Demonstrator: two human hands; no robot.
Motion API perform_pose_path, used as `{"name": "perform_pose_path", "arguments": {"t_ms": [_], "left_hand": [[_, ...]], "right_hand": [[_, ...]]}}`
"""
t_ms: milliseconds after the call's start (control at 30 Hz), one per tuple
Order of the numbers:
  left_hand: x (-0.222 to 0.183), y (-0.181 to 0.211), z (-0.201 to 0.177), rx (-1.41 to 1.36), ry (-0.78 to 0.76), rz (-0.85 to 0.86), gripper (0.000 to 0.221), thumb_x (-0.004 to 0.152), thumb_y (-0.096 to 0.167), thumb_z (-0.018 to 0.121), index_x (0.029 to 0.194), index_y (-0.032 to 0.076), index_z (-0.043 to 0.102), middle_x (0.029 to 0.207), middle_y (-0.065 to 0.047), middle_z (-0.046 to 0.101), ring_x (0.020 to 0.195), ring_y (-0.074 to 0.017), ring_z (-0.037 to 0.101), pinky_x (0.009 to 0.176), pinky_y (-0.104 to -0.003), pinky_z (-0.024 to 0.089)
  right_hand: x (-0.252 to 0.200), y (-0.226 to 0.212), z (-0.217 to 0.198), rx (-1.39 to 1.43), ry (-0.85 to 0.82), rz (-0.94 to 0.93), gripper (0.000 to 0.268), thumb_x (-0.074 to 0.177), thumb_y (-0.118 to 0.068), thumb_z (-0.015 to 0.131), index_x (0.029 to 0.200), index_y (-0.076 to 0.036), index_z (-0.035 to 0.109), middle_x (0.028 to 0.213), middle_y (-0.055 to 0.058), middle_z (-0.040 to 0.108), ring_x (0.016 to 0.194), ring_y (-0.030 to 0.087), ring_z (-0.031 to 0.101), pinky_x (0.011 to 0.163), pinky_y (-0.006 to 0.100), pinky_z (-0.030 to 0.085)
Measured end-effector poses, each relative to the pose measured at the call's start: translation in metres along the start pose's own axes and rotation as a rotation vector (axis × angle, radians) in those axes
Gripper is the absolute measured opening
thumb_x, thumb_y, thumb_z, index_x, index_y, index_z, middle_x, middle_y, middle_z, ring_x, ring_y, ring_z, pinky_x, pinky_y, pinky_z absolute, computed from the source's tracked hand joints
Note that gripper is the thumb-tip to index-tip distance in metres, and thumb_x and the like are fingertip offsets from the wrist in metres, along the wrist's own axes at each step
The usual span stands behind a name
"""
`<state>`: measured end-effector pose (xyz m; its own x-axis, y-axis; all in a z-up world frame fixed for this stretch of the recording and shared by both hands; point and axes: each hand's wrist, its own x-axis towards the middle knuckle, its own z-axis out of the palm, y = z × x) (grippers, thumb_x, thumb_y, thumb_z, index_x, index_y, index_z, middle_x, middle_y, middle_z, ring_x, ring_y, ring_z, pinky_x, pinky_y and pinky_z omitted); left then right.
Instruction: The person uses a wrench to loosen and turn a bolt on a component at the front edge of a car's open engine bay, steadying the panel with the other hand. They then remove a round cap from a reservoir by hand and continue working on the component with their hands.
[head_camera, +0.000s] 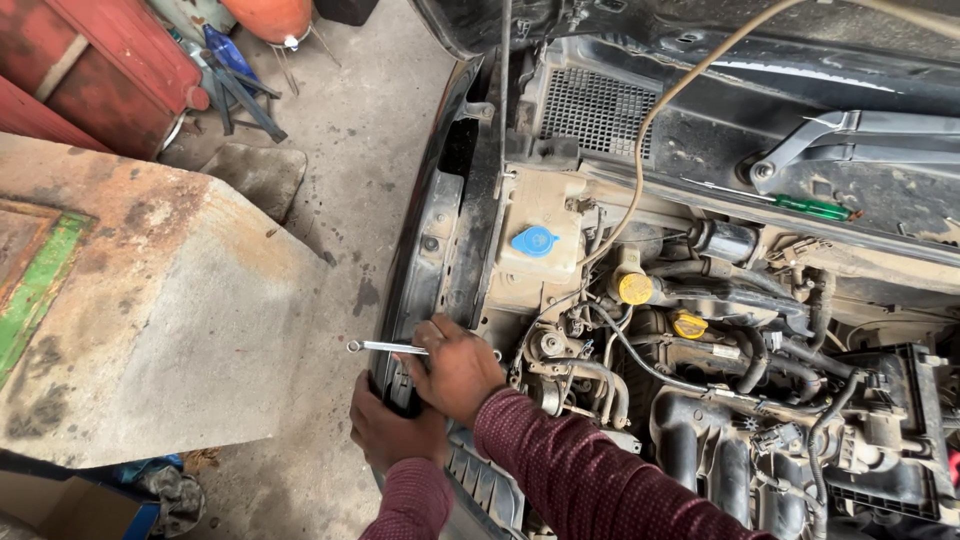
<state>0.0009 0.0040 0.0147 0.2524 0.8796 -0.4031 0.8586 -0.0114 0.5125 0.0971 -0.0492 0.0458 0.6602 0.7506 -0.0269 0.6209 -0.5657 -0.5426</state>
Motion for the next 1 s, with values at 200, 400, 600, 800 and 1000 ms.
{"name": "perform_pose_path", "arguments": {"t_ms": [200,400,600,800,1000], "left_hand": [[0.012,-0.005,0.001,-0.126,0.004,-0.003,0.085,0.078,0.028,0.081,0.154,0.025,0.043,0.151,-0.003,0.051,0.143,-0.0282,0.042,0.122,-0.046,0.037],[0.004,0.003,-0.003,-0.222,0.024,-0.029,0.077,0.079,0.028,0.079,0.15,0.028,0.049,0.15,-0.005,0.051,0.141,-0.0289,0.044,0.119,-0.044,0.04],[0.007,-0.003,-0.002,-0.197,0.047,0.013,0.087,0.071,0.025,0.084,0.149,0.028,0.047,0.149,-0.004,0.051,0.141,-0.0292,0.043,0.118,-0.045,0.039],[0.008,0.0,-0.004,-0.144,0.004,-0.031,0.09,0.072,0.025,0.084,0.152,0.031,0.042,0.152,-0.002,0.046,0.144,-0.028,0.039,0.119,-0.045,0.036],[0.016,-0.012,0.006,-0.11,0.011,-0.007,0.092,0.072,0.017,0.078,0.154,0.031,0.04,0.153,-0.003,0.047,0.144,-0.028,0.04,0.119,-0.047,0.038]], "right_hand": [[0.003,-0.012,-0.009,-0.081,-0.072,0.021,0.043,0.103,-0.039,0.054,0.115,0.002,0.059,0.109,0.018,0.062,0.079,0.032,0.07,0.065,0.043,0.061],[0.003,-0.011,-0.023,0.001,-0.032,-0.098,0.034,0.095,-0.031,0.061,0.117,-0.005,0.061,0.101,0.018,0.063,0.078,0.035,0.068,0.071,0.048,0.058],[0.002,0.017,-0.009,0.236,-0.016,-0.212,0.022,0.089,-0.015,0.071,0.109,-0.008,0.071,0.099,0.01,0.065,0.079,0.027,0.07,0.077,0.041,0.061],[0.0,0.002,-0.014,0.326,0.054,-0.062,0.016,0.086,-0.017,0.078,0.095,-0.005,0.072,0.089,0.008,0.067,0.08,0.025,0.07,0.077,0.039,0.059],[0.001,0.006,-0.009,0.293,0.064,-0.043,0.022,0.086,-0.024,0.079,0.096,-0.006,0.072,0.087,0.008,0.067,0.081,0.025,0.071,0.082,0.04,0.059]]}}
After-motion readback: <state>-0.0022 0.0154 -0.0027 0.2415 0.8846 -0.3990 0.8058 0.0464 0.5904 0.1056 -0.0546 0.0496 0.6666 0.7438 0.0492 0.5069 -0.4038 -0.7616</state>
